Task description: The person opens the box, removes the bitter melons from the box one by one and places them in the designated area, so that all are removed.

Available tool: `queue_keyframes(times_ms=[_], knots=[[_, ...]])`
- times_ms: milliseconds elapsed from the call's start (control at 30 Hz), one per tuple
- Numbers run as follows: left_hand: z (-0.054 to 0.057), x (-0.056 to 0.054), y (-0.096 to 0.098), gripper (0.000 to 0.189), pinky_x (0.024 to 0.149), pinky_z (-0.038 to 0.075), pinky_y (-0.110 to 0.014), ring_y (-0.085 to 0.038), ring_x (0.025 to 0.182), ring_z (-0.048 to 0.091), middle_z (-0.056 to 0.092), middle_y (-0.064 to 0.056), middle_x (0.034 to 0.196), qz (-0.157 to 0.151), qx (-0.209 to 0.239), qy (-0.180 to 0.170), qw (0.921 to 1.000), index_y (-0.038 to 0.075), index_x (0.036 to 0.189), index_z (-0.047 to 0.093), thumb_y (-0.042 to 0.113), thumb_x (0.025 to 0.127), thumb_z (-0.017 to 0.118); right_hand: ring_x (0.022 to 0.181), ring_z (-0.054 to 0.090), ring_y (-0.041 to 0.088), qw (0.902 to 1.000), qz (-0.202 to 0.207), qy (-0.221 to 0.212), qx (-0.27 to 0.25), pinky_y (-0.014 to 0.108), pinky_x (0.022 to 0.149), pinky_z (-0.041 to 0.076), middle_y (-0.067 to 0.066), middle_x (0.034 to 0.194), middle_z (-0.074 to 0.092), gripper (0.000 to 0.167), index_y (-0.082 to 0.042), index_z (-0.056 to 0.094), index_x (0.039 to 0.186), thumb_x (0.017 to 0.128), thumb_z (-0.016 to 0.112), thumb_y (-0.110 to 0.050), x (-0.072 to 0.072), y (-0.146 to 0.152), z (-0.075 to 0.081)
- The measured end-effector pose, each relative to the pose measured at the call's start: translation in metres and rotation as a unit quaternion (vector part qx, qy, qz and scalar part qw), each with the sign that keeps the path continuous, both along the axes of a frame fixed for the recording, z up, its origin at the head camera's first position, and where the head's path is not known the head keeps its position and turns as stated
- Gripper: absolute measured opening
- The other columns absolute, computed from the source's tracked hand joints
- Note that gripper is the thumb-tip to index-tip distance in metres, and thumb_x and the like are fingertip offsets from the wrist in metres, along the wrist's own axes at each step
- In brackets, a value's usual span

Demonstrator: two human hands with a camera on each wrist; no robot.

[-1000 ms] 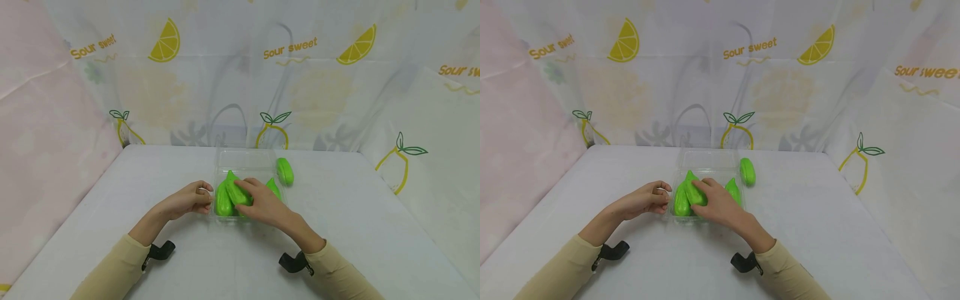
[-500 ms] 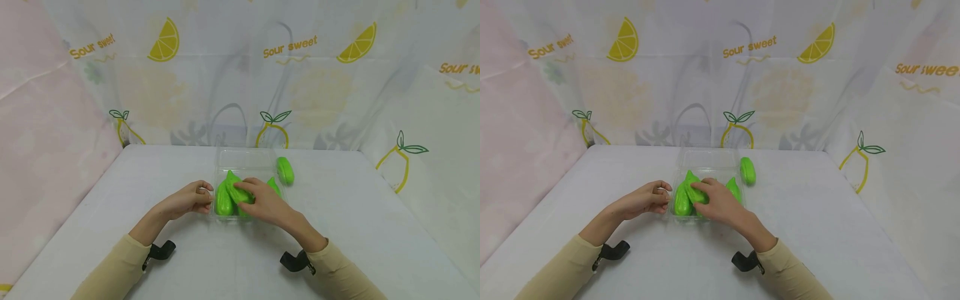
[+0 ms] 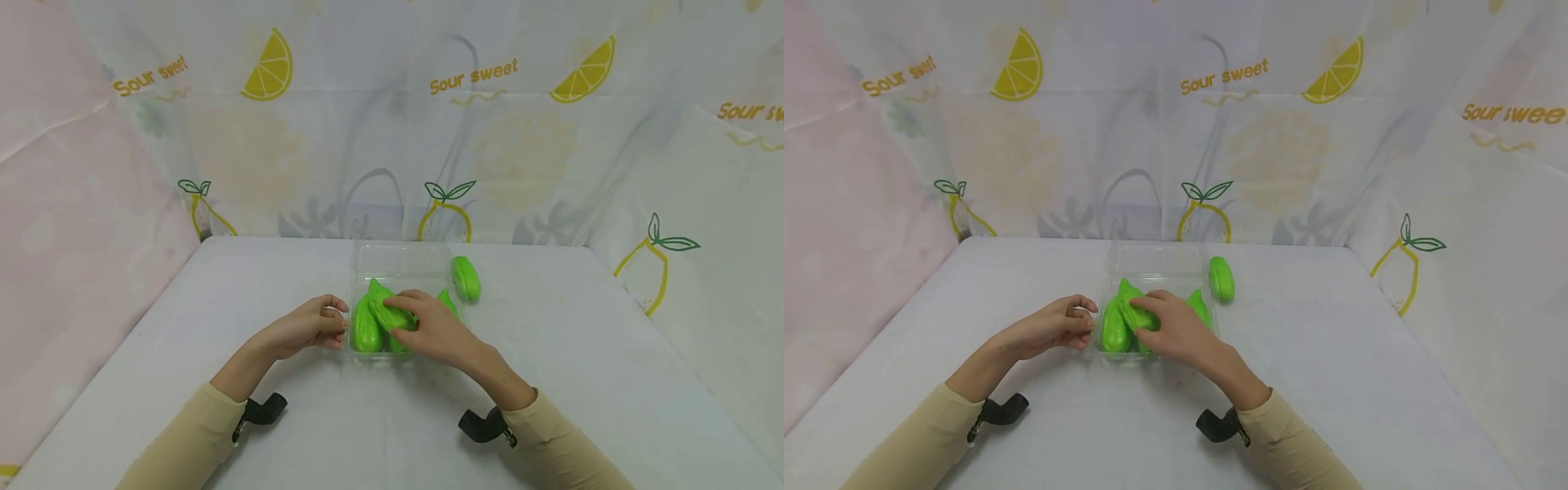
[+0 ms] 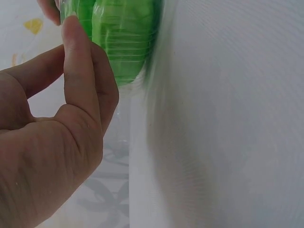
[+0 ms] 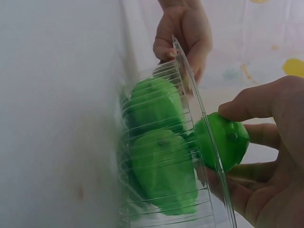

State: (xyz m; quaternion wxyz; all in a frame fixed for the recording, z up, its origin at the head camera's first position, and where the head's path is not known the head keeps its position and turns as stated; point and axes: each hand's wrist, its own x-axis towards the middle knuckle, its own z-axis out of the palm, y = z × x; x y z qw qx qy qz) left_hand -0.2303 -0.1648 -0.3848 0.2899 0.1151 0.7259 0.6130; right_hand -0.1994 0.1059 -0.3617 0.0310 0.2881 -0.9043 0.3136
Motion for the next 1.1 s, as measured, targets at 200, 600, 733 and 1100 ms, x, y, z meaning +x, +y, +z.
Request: queue_keyframes(times_ms=[200, 600, 733, 1100], knots=[[0.000, -0.001, -0.001, 0.042, 0.069, 0.058, -0.021, -0.012, 0.074, 0.061, 0.056, -0.003, 0.085, -0.003, -0.002, 0.002, 1.0000, -0.004, 0.132, 0.031, 0.010, 0.099, 0.053, 0.119, 0.061, 0.021, 1.0000, 0.005, 0.005, -0.007, 0.038, 0.098, 0.053, 0.006, 0.133, 0.061, 0.047, -0.015, 0.063, 0.132, 0.085, 0.070, -0.020, -0.002, 0.002, -0.001], [0.000, -0.001, -0.001, 0.041, 0.069, 0.058, -0.020, -0.012, 0.074, 0.061, 0.056, -0.003, 0.085, 0.003, -0.007, 0.001, 1.0000, -0.004, 0.132, 0.031, 0.009, 0.099, 0.052, 0.119, 0.060, 0.019, 0.9994, 0.006, -0.006, -0.033, 0.032, 0.087, 0.056, 0.004, 0.133, 0.062, 0.044, -0.013, 0.063, 0.130, 0.087, 0.071, -0.017, -0.003, 0.004, 0.003], [-0.001, 0.000, -0.001, 0.042, 0.069, 0.058, -0.020, -0.012, 0.075, 0.061, 0.056, -0.003, 0.086, 0.002, -0.006, 0.001, 1.0000, -0.004, 0.132, 0.031, 0.009, 0.100, 0.053, 0.121, 0.059, 0.019, 0.9994, 0.004, -0.004, -0.035, 0.029, 0.083, 0.057, 0.003, 0.134, 0.062, 0.043, -0.014, 0.063, 0.129, 0.087, 0.072, -0.017, -0.004, 0.005, 0.004], [-0.001, -0.001, 0.000, 0.041, 0.068, 0.058, -0.020, -0.012, 0.074, 0.061, 0.056, -0.004, 0.087, 0.005, -0.006, -0.002, 1.0000, -0.003, 0.133, 0.032, 0.010, 0.100, 0.053, 0.120, 0.060, 0.022, 0.9993, -0.003, 0.006, -0.036, 0.035, 0.086, 0.058, 0.006, 0.134, 0.061, 0.044, -0.012, 0.061, 0.130, 0.088, 0.072, -0.017, -0.007, 0.012, 0.008]])
